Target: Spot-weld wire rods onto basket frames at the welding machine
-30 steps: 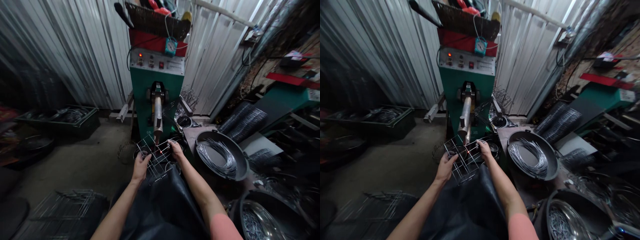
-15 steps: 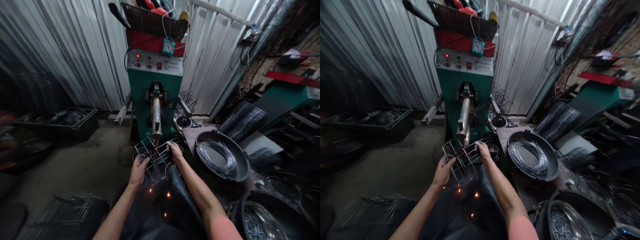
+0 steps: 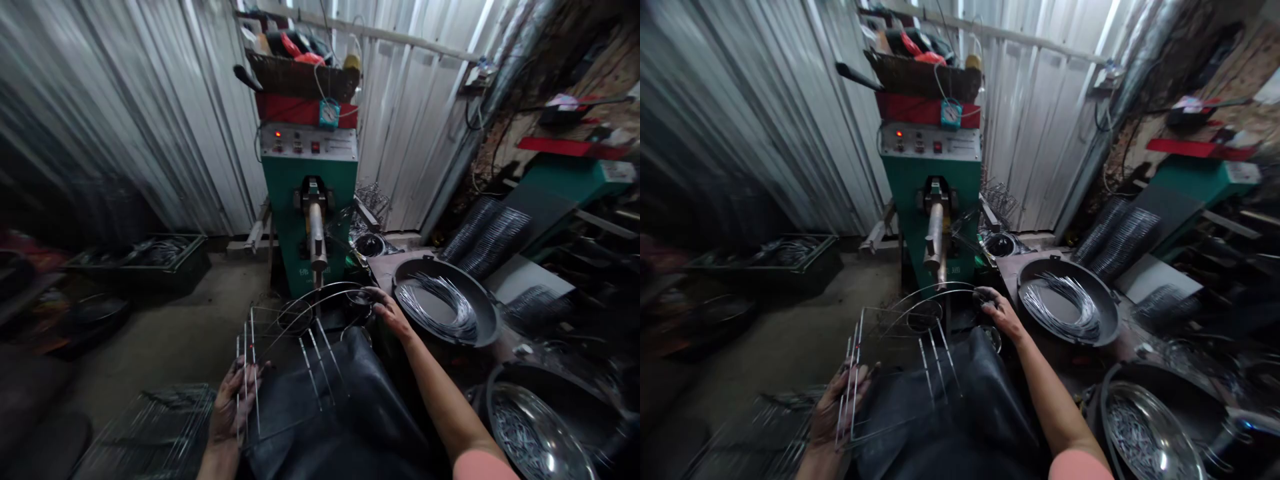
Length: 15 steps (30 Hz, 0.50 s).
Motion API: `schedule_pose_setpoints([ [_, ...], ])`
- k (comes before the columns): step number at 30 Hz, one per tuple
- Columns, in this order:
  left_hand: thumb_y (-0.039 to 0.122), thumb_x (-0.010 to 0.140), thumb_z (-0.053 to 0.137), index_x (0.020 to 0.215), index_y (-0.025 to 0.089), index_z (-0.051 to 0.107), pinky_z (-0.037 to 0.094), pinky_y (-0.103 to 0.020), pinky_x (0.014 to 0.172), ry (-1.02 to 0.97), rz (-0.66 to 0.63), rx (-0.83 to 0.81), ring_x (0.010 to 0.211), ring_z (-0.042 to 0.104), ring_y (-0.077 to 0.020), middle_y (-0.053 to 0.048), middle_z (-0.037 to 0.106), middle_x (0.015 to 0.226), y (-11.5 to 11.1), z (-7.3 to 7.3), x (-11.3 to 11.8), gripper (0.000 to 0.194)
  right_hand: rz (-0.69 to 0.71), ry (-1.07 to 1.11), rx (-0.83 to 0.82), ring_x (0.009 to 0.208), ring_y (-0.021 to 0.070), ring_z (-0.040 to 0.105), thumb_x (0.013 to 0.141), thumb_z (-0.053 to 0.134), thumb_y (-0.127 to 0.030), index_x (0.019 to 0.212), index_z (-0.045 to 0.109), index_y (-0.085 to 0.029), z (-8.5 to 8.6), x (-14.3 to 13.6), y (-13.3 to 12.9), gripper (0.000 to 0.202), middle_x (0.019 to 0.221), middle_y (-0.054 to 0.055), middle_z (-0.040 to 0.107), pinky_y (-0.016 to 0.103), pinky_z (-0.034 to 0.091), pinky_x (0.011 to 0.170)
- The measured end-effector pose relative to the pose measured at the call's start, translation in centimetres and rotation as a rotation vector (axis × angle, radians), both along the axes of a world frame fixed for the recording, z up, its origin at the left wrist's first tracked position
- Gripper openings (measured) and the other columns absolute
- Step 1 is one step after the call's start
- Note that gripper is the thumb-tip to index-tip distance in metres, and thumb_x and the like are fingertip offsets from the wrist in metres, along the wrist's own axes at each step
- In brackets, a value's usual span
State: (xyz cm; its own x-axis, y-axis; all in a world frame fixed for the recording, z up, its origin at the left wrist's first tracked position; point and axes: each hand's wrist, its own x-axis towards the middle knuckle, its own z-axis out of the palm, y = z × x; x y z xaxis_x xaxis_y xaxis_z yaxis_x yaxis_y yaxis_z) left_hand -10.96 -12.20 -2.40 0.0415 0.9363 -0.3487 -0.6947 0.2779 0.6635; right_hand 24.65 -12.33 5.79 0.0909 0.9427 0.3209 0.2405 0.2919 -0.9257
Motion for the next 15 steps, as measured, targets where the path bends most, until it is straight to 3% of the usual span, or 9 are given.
schedule_pose_setpoints([
  [3,0.031,0.057,0.073,0.074,0.021,0.06,0.051,-0.04,0.086,-0.019,-0.054,0.134,0.054,0.049,-0.011,0.007,0.044,0.052,-0.2,0.5,0.1,0.024,-0.063,-0.11,0.088,0.07,0.0187,0.058,0.075,0.053,-0.045,0.08,0.066,-0.019,2.4,-2.1,-0.7,0.029,0.072,0.003,0.064,0.03,0.046,0.068],
  [6,0.034,0.056,0.075,0.089,0.019,0.063,0.044,-0.043,0.092,0.191,-0.106,0.15,0.078,0.059,-0.0183,-0.003,0.062,0.077,0.6,1.2,-0.3,0.039,-0.12,-0.232,0.192,0.059,0.0172,0.056,0.073,0.053,-0.046,0.067,0.064,-0.02,5.1,-4.1,-1.7,0.029,0.063,0.003,0.062,0.027,0.045,0.058],
  [8,0.031,0.054,0.077,0.098,0.018,0.062,0.04,-0.042,0.094,0.41,0.034,0.169,0.096,0.058,-0.023,-0.008,0.064,0.095,1.1,2.6,-0.8,0.048,-0.091,-0.352,0.22,0.057,0.0169,0.057,0.07,0.057,-0.044,0.065,0.063,-0.02,6.8,-5.3,-2.1,0.025,0.061,0.002,0.063,0.026,0.045,0.055],
  [10,0.033,0.061,0.074,0.107,0.019,0.061,0.036,-0.041,0.098,0.569,0.151,0.346,0.107,0.054,-0.0252,-0.011,0.063,0.107,1.2,5.2,-1.0,0.05,-0.034,-0.468,0.243,0.055,0.0163,0.057,0.068,0.061,-0.043,0.066,0.064,-0.021,8.1,-6.5,-2.0,0.022,0.06,0.002,0.063,0.025,0.045,0.053],
  [11,0.034,0.065,0.071,0.112,0.02,0.059,0.035,-0.041,0.099,0.644,0.148,0.478,0.111,0.052,-0.0255,-0.011,0.061,0.113,1.1,7.0,-1.0,0.05,0.002,-0.513,0.255,0.053,0.0161,0.057,0.068,0.062,-0.043,0.066,0.065,-0.022,8.6,-7.1,-1.9,0.021,0.059,0.002,0.063,0.024,0.045,0.052],
  [13,0.035,0.074,0.064,0.118,0.021,0.057,0.029,-0.039,0.103,0.82,0.086,0.776,0.119,0.046,-0.0248,-0.011,0.055,0.125,0.8,10.9,-0.5,0.047,0.051,-0.571,0.271,0.051,0.0161,0.057,0.066,0.063,-0.046,0.065,0.065,-0.023,9.3,-8.0,-1.7,0.022,0.058,0.001,0.063,0.024,0.045,0.049],
  [15,0.035,0.078,0.06,0.122,0.023,0.055,0.03,-0.036,0.101,0.952,-0.05,1.025,0.115,0.048,-0.0228,-0.008,0.057,0.122,0.9,14.5,0.4,0.046,0.037,-0.585,0.251,0.05,0.0165,0.057,0.066,0.062,-0.049,0.067,0.065,-0.024,9.9,-8.3,-1.6,0.025,0.057,0.001,0.063,0.024,0.044,0.046],
])
